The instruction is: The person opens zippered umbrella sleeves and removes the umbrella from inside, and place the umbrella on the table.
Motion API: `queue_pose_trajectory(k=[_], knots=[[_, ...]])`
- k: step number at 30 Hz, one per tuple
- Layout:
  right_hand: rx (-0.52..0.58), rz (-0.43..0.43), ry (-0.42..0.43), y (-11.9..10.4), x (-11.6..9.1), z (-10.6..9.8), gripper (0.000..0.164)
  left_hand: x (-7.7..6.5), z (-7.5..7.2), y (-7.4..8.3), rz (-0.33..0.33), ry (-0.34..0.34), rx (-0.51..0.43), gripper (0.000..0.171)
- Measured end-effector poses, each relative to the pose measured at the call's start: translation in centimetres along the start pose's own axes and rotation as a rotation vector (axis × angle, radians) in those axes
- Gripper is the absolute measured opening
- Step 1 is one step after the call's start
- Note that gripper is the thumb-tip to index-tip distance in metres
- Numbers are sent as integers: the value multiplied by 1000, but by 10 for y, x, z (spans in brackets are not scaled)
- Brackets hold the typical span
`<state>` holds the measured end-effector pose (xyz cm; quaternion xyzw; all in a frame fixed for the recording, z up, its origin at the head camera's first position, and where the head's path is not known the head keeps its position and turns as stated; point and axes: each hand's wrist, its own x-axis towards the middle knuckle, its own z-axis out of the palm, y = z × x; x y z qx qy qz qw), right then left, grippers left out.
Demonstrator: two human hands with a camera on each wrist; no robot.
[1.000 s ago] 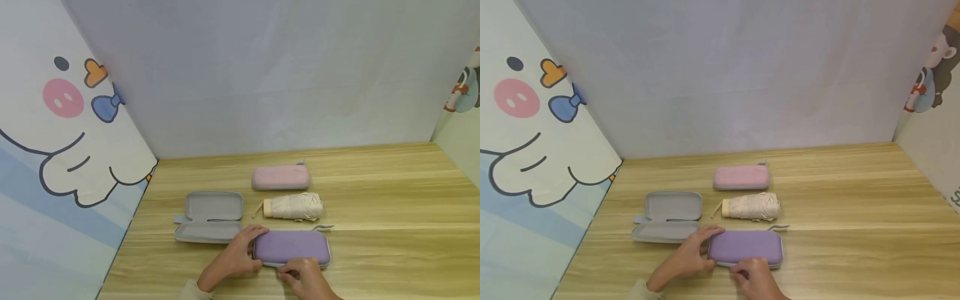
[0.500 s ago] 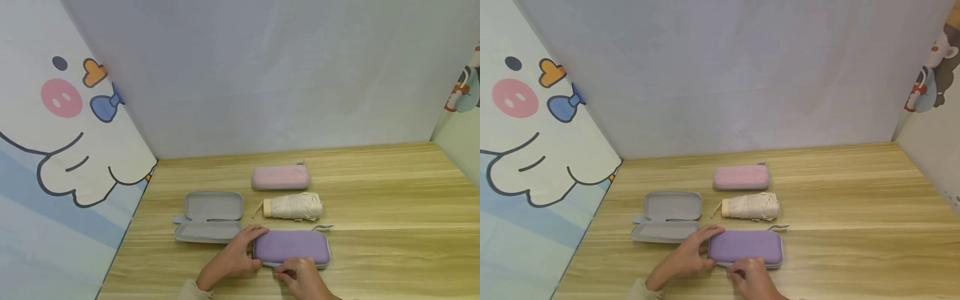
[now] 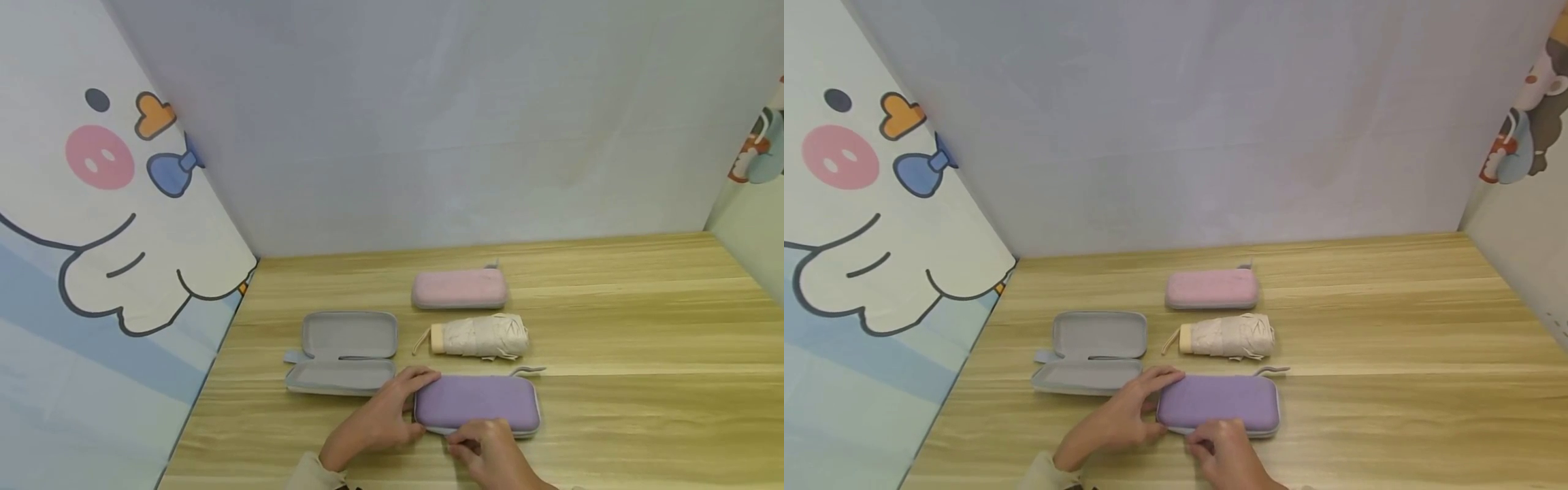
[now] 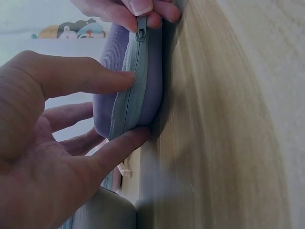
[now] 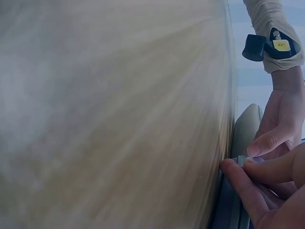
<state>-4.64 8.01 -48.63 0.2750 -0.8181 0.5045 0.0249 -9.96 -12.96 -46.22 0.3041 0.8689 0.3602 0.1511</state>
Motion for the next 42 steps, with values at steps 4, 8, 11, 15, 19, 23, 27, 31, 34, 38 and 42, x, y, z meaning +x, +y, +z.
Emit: queue_pose_trajectory(k=[4, 8, 11, 15, 19, 23, 27, 31, 34, 38, 42], knots=[[13, 22, -8, -2, 1, 0, 6, 0, 0, 1, 2, 12, 12, 73], [18, 20, -9, -3, 2, 0, 6, 0, 0, 1, 5, 14, 6, 74], [17, 14, -5, -3, 2, 1, 6, 0, 0, 1, 14, 13, 2, 74], [10, -15, 11, -2, 2, 3, 6, 0, 0, 1, 29, 14, 12, 74], [-10, -54, 24, 0, 1, 6, 7, 0, 2, 1, 44, 29, 32, 73], [-28, -87, 38, 2, 0, 8, 9, -1, 4, 2, 47, 49, 27, 73], [-26, -82, 28, 1, 0, 9, 10, -2, 5, 2, 49, 57, 36, 73], [-42, -97, 28, 1, 0, 10, 10, -2, 4, 2, 46, 46, 28, 73], [-46, -123, 41, 2, 0, 12, 12, -2, 4, 1, 40, 33, 6, 73], [-41, -150, 51, 2, 0, 13, 13, -4, 3, 1, 49, 43, 15, 76], [-43, -164, 59, 1, 0, 14, 13, -5, 4, 1, 59, 66, 8, 78]])
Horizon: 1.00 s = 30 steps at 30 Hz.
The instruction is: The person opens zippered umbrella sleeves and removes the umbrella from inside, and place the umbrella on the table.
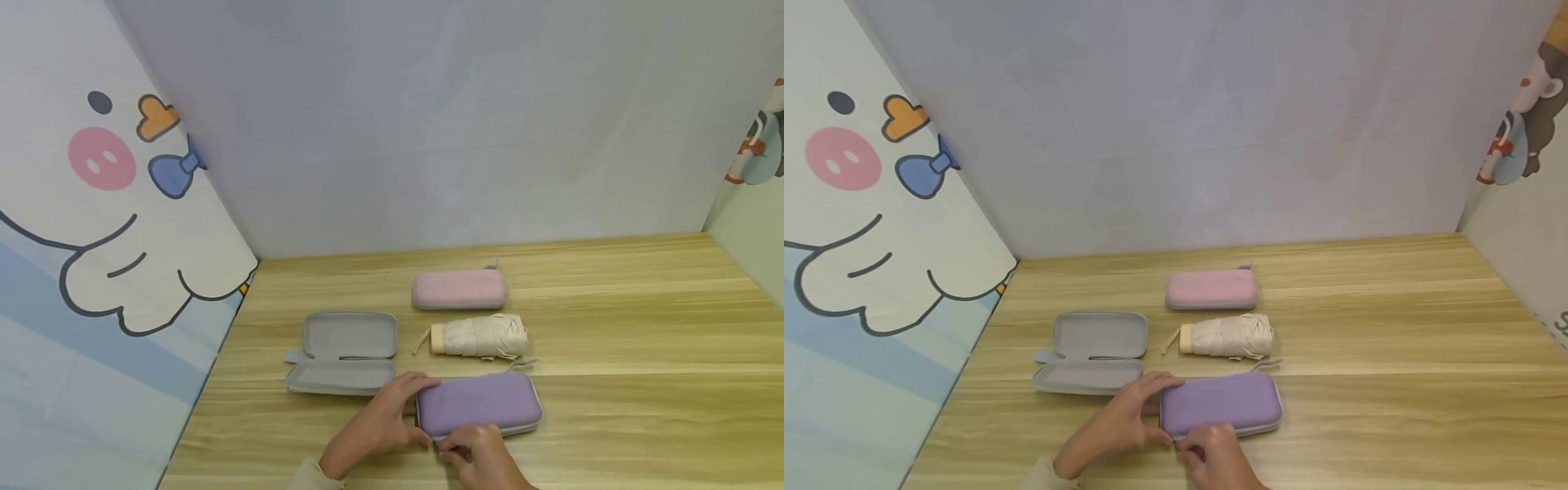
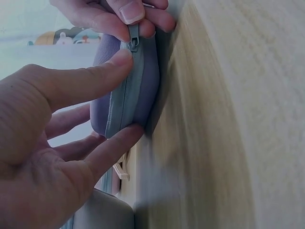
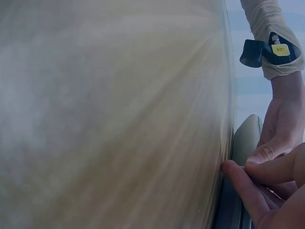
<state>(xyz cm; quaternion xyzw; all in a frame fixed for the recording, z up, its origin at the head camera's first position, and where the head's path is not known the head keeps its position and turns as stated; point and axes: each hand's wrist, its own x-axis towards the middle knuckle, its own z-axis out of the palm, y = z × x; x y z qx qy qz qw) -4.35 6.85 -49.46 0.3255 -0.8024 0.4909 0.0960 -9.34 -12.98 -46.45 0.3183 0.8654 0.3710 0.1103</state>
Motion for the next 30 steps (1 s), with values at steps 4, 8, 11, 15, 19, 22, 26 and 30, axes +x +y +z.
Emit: queue_pose_trajectory(k=[4, 8, 11, 15, 19, 22, 26, 30], knots=[[3, -10, 16, 0, 0, 1, 15, 0, 1, -1, 1, 15, -39, 79], [3, -20, 22, 0, -1, 1, 15, -1, 3, -2, -1, 20, -82, 78], [-2, -27, 14, 1, -3, 2, 15, -1, 3, -3, 8, 32, -101, 78], [-8, -34, -1, 2, -4, 2, 14, -1, 5, -4, 30, 59, -111, 77], [-11, -45, 2, 2, -4, 2, 14, -1, 6, -5, 37, 83, -116, 76], [-4, -49, 8, 2, -5, 3, 13, 0, 7, -5, 28, 93, -98, 76], [13, -28, -3, 1, -6, 2, 12, 1, 7, -5, 37, 109, -52, 76], [47, -10, -23, 0, -8, 2, 11, 1, 9, -6, 63, 127, -30, 77]])
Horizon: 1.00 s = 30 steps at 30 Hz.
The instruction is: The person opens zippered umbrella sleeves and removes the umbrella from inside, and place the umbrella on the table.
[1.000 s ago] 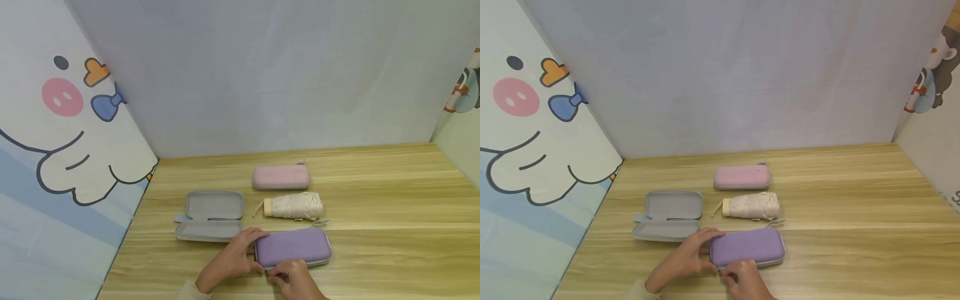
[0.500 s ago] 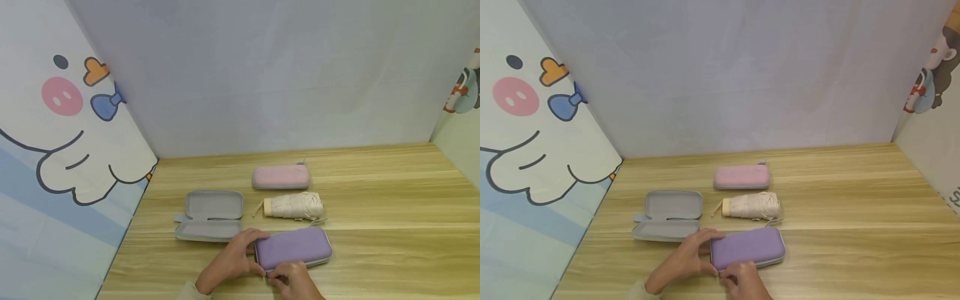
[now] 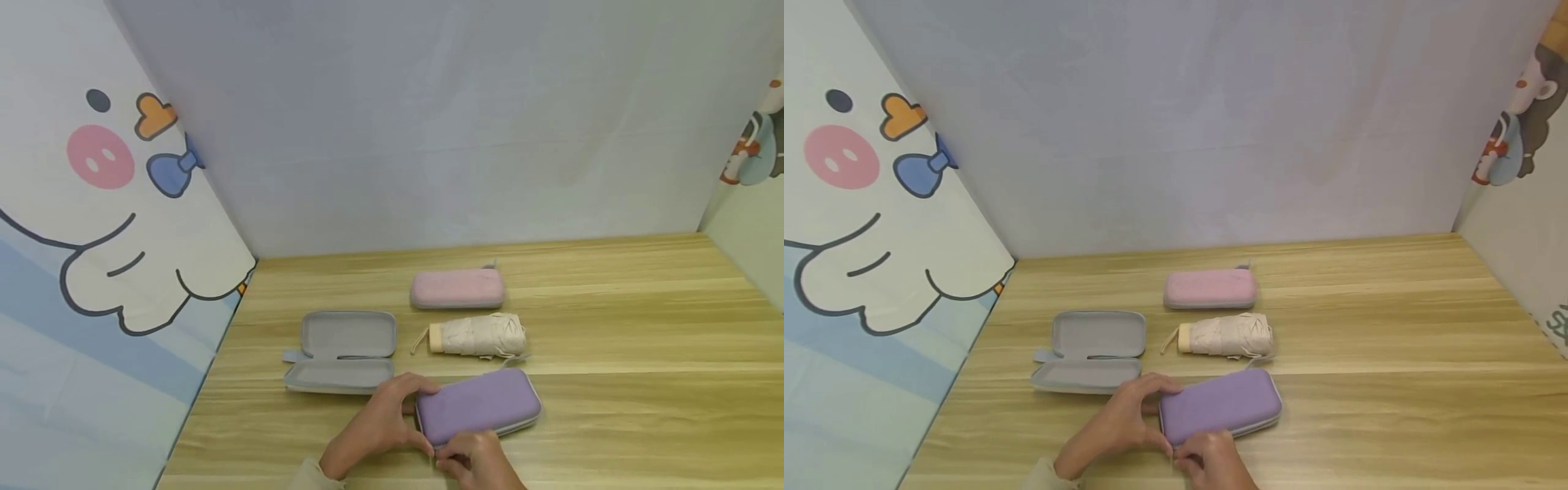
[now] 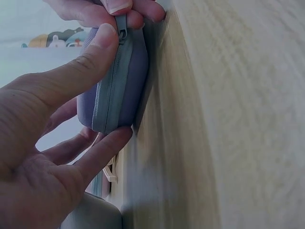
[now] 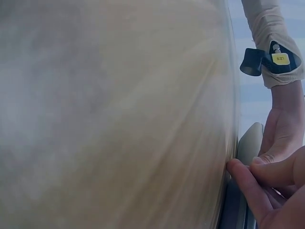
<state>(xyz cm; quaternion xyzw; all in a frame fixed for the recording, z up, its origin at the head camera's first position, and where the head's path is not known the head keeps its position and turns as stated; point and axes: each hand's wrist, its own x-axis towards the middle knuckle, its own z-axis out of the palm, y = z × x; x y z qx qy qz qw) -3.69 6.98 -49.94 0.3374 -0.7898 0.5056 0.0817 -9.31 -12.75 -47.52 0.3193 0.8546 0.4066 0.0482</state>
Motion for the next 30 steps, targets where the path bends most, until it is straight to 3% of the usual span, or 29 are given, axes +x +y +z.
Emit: queue_pose_trajectory(k=[8, 11, 14, 17, 22, 27, 30], knots=[[-1, -46, 15, 0, -3, 1, 13, -1, -2, 4, 15, -22, 40, 79], [-2, -42, -6, 0, -4, -2, 12, 2, -13, 11, -13, -131, 50, 72], [-3, -5, -39, -3, -2, -5, 9, 10, -27, 21, -45, -279, 78, 52], [-15, 49, -67, -7, -1, -8, 8, 25, -32, 33, -2, -369, 139, 31], [-37, 54, -84, -7, -1, -9, 8, 48, -21, 45, 147, -426, 250, 40], [-49, 37, -84, -4, 0, -9, 7, 65, -8, 46, 146, -536, 282, 45], [-60, 16, -80, -2, -1, -8, 7, 71, -3, 44, 148, -558, 335, 49]])
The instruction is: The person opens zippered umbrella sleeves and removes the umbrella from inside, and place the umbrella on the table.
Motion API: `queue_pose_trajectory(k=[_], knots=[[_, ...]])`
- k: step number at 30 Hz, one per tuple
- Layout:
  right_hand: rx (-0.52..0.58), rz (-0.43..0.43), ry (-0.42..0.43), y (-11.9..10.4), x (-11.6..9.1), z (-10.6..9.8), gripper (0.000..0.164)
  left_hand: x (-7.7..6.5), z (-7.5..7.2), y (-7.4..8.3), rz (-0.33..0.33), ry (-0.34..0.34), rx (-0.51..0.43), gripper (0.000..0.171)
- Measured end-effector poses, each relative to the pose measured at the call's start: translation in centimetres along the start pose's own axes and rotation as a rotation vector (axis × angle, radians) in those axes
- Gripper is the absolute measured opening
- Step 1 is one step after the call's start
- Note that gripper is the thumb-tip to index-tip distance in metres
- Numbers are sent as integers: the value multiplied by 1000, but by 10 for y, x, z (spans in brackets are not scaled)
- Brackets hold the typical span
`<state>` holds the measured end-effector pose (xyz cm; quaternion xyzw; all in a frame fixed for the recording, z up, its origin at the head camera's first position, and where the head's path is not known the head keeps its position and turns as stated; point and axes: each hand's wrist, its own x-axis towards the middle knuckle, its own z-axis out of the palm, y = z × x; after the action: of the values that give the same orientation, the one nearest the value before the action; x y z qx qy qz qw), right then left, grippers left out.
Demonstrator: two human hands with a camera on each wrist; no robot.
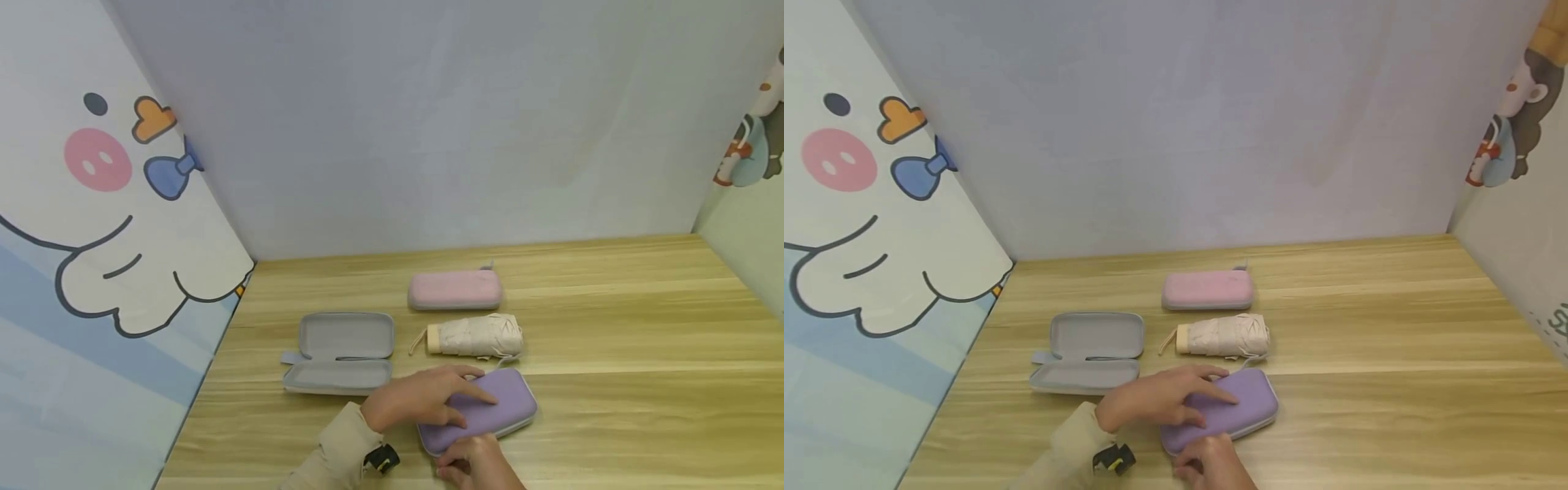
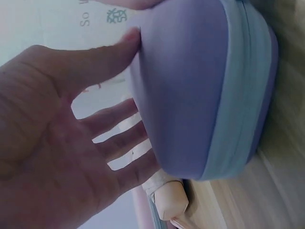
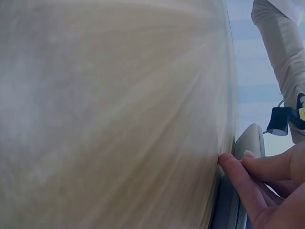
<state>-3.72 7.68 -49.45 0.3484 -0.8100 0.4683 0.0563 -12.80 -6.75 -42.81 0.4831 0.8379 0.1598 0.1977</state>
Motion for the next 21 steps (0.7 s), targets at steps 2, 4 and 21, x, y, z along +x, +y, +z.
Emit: queue_pose_trajectory(k=[2, 4, 21], knots=[[-4, -10, 5, 1, -1, 1, 8, 3, 0, -2, 0, 4, 26, 52], [-2, -24, 13, 1, -2, 2, 9, 5, 1, -4, 3, 23, 44, 53], [-27, -116, 89, -2, -6, 8, 13, 5, 1, 0, -6, 82, 66, 57]])
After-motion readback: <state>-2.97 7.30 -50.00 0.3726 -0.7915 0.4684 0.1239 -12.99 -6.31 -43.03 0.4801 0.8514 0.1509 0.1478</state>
